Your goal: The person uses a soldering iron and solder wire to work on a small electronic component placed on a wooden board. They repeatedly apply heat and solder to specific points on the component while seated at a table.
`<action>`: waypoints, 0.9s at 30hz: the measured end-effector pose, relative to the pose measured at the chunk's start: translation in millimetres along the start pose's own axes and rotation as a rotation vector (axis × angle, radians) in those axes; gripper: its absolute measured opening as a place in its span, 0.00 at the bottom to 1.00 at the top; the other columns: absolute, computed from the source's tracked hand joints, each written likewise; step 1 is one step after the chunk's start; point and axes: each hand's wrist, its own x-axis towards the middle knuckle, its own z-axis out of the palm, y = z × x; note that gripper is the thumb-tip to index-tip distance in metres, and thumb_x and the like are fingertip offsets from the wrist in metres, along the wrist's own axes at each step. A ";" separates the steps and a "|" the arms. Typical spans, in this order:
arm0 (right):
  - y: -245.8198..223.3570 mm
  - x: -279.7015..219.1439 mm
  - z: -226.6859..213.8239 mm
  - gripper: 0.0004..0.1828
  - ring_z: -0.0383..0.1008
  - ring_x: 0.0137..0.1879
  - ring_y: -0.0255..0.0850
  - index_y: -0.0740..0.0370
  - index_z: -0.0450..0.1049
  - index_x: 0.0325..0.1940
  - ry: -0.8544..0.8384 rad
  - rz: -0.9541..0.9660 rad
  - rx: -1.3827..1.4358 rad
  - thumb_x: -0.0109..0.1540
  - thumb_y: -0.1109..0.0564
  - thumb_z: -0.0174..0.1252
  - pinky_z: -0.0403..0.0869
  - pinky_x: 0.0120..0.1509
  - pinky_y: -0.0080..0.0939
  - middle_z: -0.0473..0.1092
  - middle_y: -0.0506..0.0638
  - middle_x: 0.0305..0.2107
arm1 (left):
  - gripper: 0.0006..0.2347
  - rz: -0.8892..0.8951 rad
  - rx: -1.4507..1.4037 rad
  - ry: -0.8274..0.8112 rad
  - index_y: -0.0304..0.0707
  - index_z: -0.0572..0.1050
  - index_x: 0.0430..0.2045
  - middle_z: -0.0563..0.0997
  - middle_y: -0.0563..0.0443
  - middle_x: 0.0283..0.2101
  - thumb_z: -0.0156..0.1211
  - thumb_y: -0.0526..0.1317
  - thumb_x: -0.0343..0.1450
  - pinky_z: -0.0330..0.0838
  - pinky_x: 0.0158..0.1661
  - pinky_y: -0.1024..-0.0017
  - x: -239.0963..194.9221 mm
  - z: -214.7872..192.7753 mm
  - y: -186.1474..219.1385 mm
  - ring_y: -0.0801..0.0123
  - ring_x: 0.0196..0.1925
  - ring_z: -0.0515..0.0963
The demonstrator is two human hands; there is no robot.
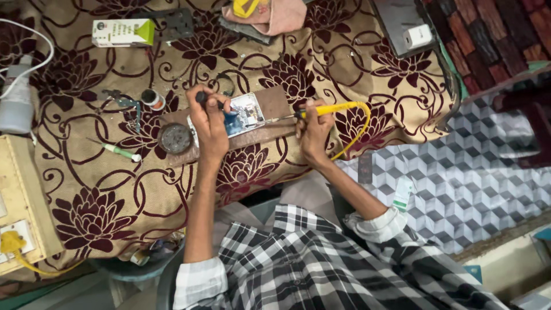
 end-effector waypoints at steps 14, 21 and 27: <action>1.2 -1.4 1.7 0.16 0.61 0.19 0.30 0.63 0.67 0.39 0.031 -0.039 -0.067 0.74 0.49 0.52 0.65 0.21 0.32 0.61 0.44 0.18 | 0.19 -0.034 -0.044 0.000 0.37 0.61 0.50 0.72 0.50 0.31 0.42 0.56 0.84 0.68 0.34 0.76 -2.4 0.8 6.2 0.73 0.34 0.73; -0.6 -0.4 1.1 0.16 0.57 0.15 0.28 0.62 0.65 0.38 0.037 0.043 0.059 0.72 0.48 0.54 0.61 0.16 0.30 0.58 0.41 0.15 | 0.19 0.013 -0.032 -0.010 0.38 0.60 0.49 0.72 0.51 0.30 0.42 0.57 0.84 0.77 0.40 0.74 -1.6 1.1 6.8 0.73 0.34 0.75; 1.1 -0.1 0.9 0.18 0.61 0.15 0.30 0.63 0.65 0.37 0.015 -0.072 0.001 0.73 0.47 0.51 0.63 0.15 0.32 0.61 0.44 0.16 | 0.19 0.012 0.053 0.018 0.40 0.62 0.49 0.73 0.51 0.26 0.39 0.57 0.83 0.74 0.32 0.74 -1.9 -0.9 -2.3 0.74 0.30 0.76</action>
